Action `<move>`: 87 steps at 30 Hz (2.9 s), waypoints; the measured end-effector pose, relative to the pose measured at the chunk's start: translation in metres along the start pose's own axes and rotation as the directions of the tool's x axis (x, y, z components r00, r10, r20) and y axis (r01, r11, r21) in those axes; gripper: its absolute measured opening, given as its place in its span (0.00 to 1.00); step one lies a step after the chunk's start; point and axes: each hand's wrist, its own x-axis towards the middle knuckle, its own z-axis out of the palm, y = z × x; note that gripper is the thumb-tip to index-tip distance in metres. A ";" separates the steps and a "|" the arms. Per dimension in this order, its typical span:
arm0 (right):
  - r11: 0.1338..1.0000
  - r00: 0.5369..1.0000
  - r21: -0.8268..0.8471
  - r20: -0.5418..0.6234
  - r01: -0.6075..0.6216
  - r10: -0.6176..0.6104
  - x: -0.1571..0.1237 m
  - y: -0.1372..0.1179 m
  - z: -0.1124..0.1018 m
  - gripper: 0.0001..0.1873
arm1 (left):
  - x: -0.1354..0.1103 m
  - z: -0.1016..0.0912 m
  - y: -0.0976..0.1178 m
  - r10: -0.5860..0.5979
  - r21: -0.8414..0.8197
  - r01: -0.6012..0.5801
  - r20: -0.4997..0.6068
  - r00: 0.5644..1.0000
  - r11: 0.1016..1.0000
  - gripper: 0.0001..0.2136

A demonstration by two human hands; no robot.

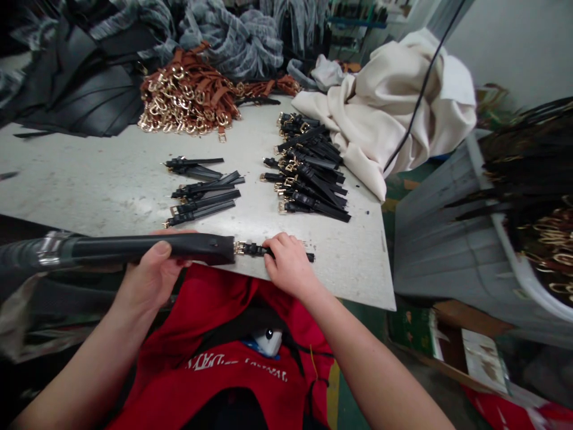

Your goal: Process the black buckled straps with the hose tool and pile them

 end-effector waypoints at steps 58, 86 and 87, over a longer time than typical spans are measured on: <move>0.996 0.996 0.010 0.032 -0.089 0.088 0.004 0.000 -0.003 0.13 | -0.025 -0.014 0.015 -0.005 0.001 0.005 -0.003 1.000 1.000 0.11; 0.993 0.993 -0.026 -0.047 -0.112 0.111 0.001 -0.009 0.000 0.08 | -0.033 -0.020 0.009 -0.087 0.007 0.087 -0.013 0.996 0.996 0.15; 0.993 0.992 -0.034 -0.052 -0.112 0.111 0.001 -0.010 0.000 0.07 | -0.033 -0.021 0.008 -0.088 0.004 0.088 -0.015 0.996 0.996 0.15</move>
